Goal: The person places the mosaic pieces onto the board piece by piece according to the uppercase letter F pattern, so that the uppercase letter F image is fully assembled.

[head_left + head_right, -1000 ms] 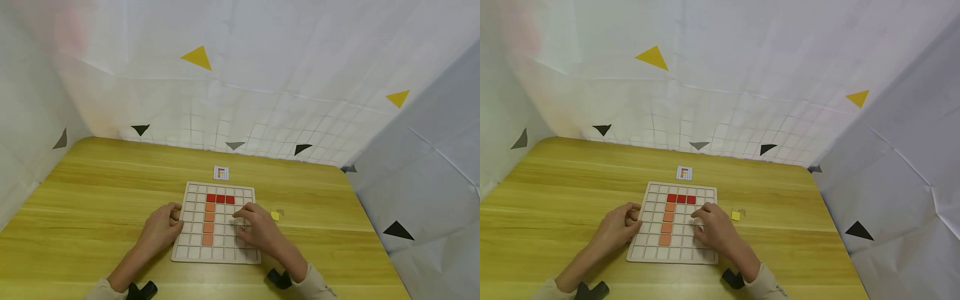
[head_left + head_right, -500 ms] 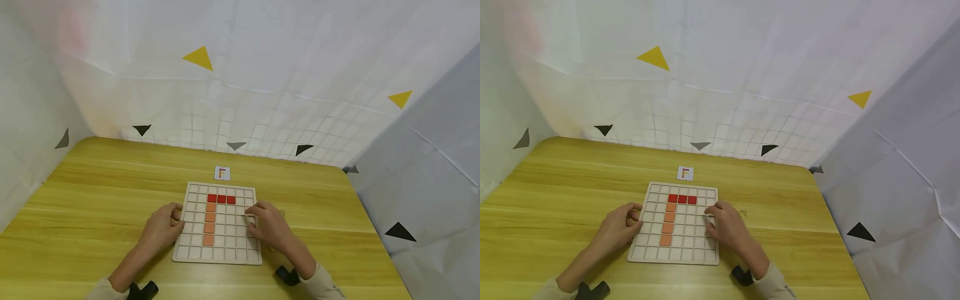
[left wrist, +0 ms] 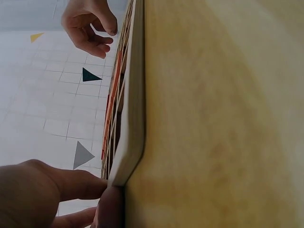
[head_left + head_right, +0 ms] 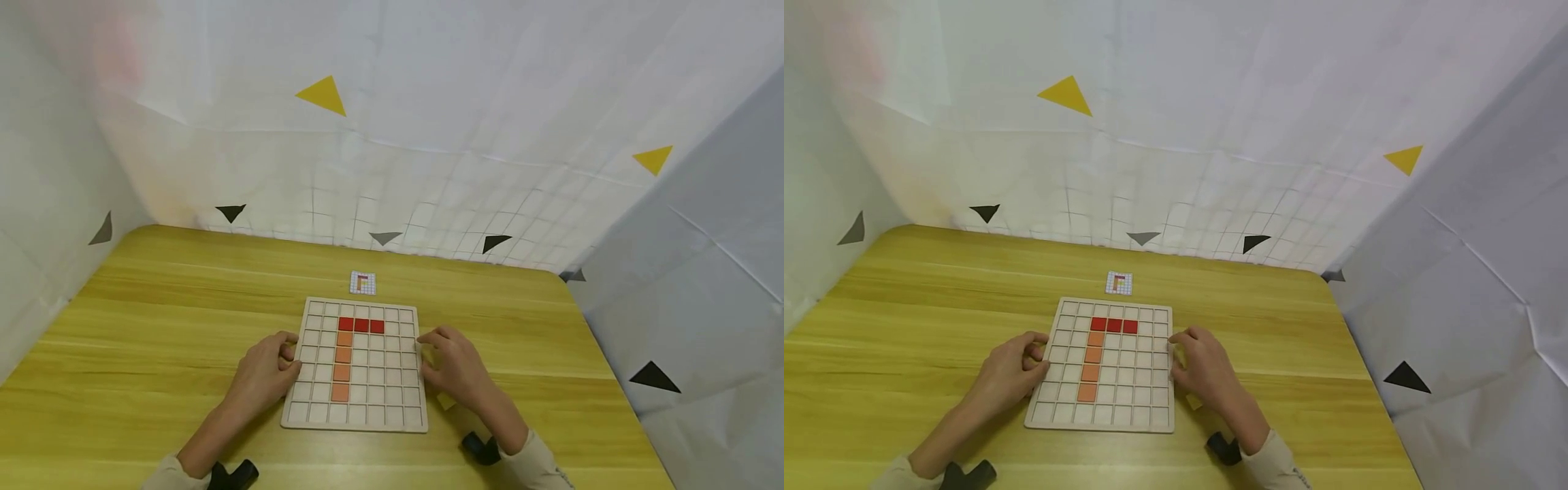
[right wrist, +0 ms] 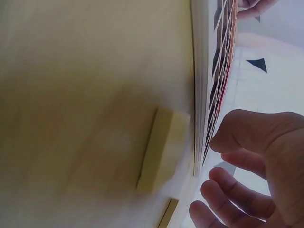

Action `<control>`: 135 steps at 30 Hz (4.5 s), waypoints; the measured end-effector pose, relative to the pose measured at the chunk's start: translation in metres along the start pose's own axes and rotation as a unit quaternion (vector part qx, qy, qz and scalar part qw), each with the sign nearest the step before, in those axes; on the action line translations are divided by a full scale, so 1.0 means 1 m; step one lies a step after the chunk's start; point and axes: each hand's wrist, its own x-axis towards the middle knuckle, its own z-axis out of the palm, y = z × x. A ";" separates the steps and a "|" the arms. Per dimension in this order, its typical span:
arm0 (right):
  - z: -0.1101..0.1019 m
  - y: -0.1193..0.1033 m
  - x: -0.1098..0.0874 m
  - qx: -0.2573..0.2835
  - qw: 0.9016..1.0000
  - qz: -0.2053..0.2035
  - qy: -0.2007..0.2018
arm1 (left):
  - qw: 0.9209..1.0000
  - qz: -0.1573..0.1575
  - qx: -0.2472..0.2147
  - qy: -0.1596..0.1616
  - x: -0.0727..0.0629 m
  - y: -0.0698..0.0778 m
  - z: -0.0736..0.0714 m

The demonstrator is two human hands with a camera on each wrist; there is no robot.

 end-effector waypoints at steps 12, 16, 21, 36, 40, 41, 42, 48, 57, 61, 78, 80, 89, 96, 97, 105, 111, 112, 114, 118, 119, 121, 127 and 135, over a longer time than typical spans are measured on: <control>-0.004 0.015 -0.009 -0.042 0.997 0.067 0.002 | 1.000 0.002 -0.001 0.000 -0.001 0.000 -0.001; -0.005 0.020 -0.014 -0.045 0.995 0.088 -0.004 | 1.000 0.003 -0.002 0.001 -0.001 0.000 -0.001; -0.006 0.022 -0.016 -0.040 0.994 0.098 -0.012 | 1.000 0.005 -0.003 -0.001 -0.001 0.000 -0.001; -0.008 0.026 -0.015 -0.037 0.995 0.088 -0.018 | 1.000 -0.005 -0.002 -0.003 0.000 0.001 -0.001; -0.007 0.028 -0.014 -0.022 0.996 0.087 -0.025 | 1.000 -0.003 -0.003 -0.002 -0.001 0.000 -0.002; -0.007 0.028 -0.014 -0.018 0.996 0.086 -0.025 | 1.000 -0.003 -0.003 -0.002 -0.001 0.000 -0.002; -0.007 0.028 -0.014 -0.016 0.996 0.085 -0.024 | 1.000 -0.003 -0.004 -0.002 -0.001 0.000 -0.002; -0.006 0.029 -0.015 -0.003 0.996 0.082 -0.018 | 1.000 -0.002 -0.002 -0.001 -0.001 -0.001 -0.002; -0.006 0.025 -0.015 0.021 0.995 0.093 -0.022 | 1.000 0.002 0.006 0.002 0.000 -0.002 0.000; -0.006 0.023 -0.015 0.028 0.995 0.094 -0.020 | 1.000 0.003 0.006 0.001 0.000 -0.001 0.000; -0.008 0.014 -0.010 0.015 0.998 0.055 0.000 | 1.000 0.003 0.003 0.002 0.000 -0.001 0.000; -0.009 0.012 -0.009 0.017 0.998 0.053 -0.001 | 1.000 0.003 0.003 0.003 0.000 -0.001 0.000; -0.008 0.004 -0.006 0.017 0.998 0.052 -0.010 | 1.000 0.005 -0.001 0.003 0.000 0.000 0.000; -0.007 0.000 -0.003 0.024 0.999 0.040 -0.015 | 1.000 0.007 0.004 0.005 0.001 -0.001 0.001; -0.007 -0.001 -0.002 0.024 0.999 0.040 -0.016 | 1.000 0.008 0.004 0.005 0.001 -0.001 0.001; -0.006 -0.006 0.001 0.023 0.999 0.036 -0.026 | 1.000 -0.001 0.001 0.002 0.001 -0.001 0.001; -0.004 -0.010 0.006 0.023 0.999 0.031 -0.030 | 1.000 -0.002 0.000 0.002 0.000 0.000 0.001; -0.003 -0.011 0.006 0.023 0.999 0.029 -0.029 | 1.000 -0.002 0.000 0.001 0.000 0.000 0.001; -0.003 -0.013 0.008 0.023 0.999 0.026 -0.028 | 1.000 -0.002 -0.002 0.001 0.000 0.000 0.001; -0.002 -0.016 0.010 0.023 0.999 0.027 -0.028 | 1.000 -0.002 -0.002 0.001 0.000 0.000 0.001; -0.001 -0.016 0.010 0.024 0.999 0.027 -0.028 | 1.000 -0.002 -0.001 0.001 0.000 0.000 0.000; 0.000 -0.017 0.011 0.024 0.999 0.026 -0.029 | 1.000 -0.002 0.000 0.001 0.001 -0.001 0.001; 0.001 -0.020 0.012 0.018 0.999 0.023 -0.032 | 1.000 -0.004 -0.001 0.000 0.000 -0.001 0.000; 0.003 -0.025 0.014 0.015 0.999 0.024 -0.036 | 1.000 -0.004 0.000 0.002 0.000 -0.001 0.001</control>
